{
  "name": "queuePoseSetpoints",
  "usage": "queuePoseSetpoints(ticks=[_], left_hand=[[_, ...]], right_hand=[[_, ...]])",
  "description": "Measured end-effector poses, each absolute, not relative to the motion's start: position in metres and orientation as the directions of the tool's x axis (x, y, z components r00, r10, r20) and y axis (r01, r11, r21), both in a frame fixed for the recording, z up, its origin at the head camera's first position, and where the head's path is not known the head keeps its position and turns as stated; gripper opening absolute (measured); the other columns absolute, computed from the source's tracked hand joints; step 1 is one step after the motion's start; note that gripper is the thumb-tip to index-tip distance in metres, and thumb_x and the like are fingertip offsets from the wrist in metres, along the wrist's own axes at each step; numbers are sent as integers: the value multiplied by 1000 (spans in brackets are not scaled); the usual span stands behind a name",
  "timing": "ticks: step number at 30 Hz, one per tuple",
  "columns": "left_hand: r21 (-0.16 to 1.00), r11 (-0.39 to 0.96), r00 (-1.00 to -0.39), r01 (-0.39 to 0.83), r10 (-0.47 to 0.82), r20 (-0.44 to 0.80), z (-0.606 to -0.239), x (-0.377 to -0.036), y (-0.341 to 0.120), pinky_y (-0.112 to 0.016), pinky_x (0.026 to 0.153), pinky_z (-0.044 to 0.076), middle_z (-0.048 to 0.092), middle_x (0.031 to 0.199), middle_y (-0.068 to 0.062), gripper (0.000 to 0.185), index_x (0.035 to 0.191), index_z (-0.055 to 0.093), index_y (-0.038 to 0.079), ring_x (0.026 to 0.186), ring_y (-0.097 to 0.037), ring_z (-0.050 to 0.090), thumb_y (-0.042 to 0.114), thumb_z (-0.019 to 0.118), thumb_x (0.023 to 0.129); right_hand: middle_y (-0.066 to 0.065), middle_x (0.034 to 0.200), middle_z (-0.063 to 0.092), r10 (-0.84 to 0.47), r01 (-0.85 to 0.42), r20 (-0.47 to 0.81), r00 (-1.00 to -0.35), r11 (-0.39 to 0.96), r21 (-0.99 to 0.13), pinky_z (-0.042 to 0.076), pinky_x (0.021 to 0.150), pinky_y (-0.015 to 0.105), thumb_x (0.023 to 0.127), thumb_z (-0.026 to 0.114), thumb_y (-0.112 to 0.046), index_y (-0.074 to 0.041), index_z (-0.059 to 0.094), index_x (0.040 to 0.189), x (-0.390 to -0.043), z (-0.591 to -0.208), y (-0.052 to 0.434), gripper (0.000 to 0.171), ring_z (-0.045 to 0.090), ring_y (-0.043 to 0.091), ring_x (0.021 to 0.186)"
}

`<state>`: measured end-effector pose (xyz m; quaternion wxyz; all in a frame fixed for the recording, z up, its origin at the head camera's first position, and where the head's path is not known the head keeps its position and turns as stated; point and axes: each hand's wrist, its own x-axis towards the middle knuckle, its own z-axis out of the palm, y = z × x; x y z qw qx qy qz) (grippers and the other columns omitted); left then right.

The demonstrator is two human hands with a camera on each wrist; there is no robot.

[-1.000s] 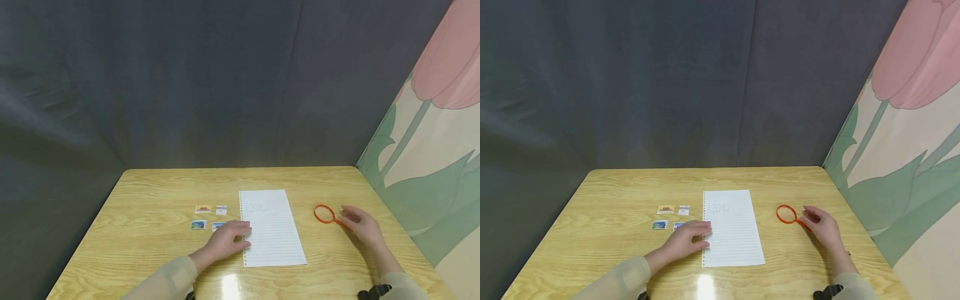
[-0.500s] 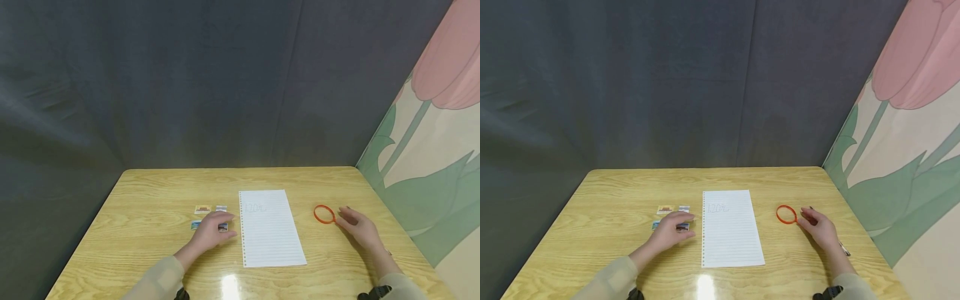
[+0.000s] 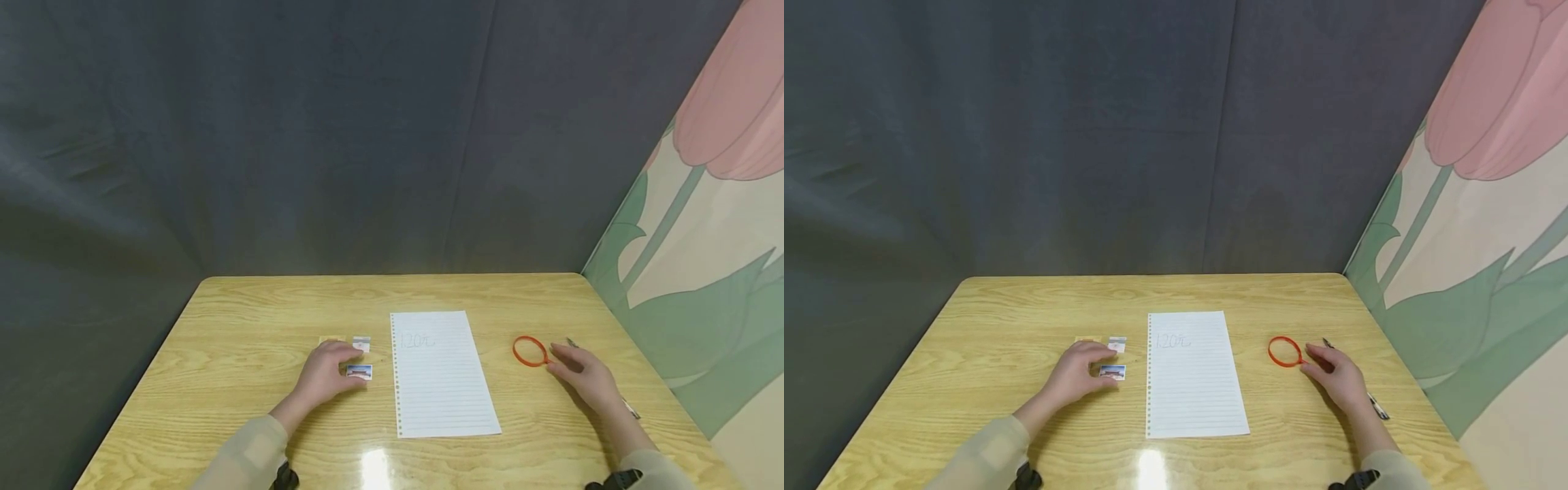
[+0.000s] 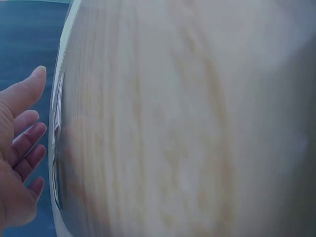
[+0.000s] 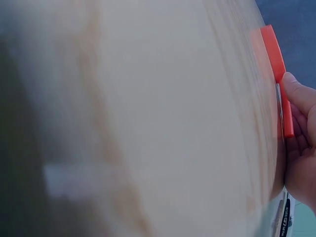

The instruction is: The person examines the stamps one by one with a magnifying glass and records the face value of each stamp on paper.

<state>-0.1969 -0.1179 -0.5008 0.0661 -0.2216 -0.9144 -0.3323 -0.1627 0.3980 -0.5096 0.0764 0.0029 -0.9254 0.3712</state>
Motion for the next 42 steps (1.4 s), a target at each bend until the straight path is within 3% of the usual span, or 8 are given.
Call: queuePoseSetpoints(ticks=[7, 11, 13, 19, 27, 42], left_hand=[[547, 705, -891, 453, 372, 259, -503, -200, -125, -55, 115, 29, 70, 112, -5, 49, 109, 76, 10, 116, -31, 58, 32, 91, 67], [577, 694, -902, 431, 356, 245, -504, -200, -128, -54, 113, 33, 69, 111, -5, 46, 106, 77, 10, 116, -32, 58, 29, 91, 67], [583, 693, -905, 425, 353, 239, -505, -200, -130, -52, 110, 37, 69, 112, -6, 45, 106, 77, 10, 116, -32, 57, 28, 92, 67], [583, 692, -903, 426, 364, 227, -507, -203, -133, -49, 108, 40, 67, 111, -3, 42, 104, 77, 11, 114, -29, 57, 27, 91, 68], [606, 664, -895, 438, 384, 227, -508, -204, -135, -51, 111, 37, 66, 110, -2, 38, 102, 77, 12, 113, -29, 57, 23, 91, 69], [630, 639, -891, 442, 395, 225, -512, -207, -138, -54, 112, 34, 66, 111, -3, 37, 103, 78, 12, 117, -33, 56, 23, 91, 70]], right_hand=[[21, 127, 62, 39, -89, 172, -984, 730, -677, 39, 80, 6, 92, 73, -26, 2, 63, 128, -164, -510, 397, 47, 40, -21, 98], [20, 124, 64, 39, -91, 178, -983, 743, -663, 40, 80, 8, 92, 73, -24, 2, 65, 126, -163, -510, 397, 43, 41, -19, 98], [20, 123, 64, 42, -84, 176, -984, 754, -651, 42, 81, 12, 92, 73, -24, 1, 66, 125, -163, -510, 396, 42, 45, -12, 100], [19, 120, 64, 42, -78, 179, -983, 786, -613, 46, 85, 29, 92, 73, -26, -1, 68, 124, -164, -511, 396, 41, 56, 25, 107], [14, 112, 67, 46, -108, 231, -972, 787, -608, 45, 76, 13, 89, 76, -22, -3, 73, 116, -165, -516, 398, 33, 52, -7, 93], [8, 99, 69, 85, -89, 274, -958, 819, -567, 48, 76, 28, 88, 77, -18, -9, 79, 98, -167, -515, 394, 13, 59, 7, 87]])
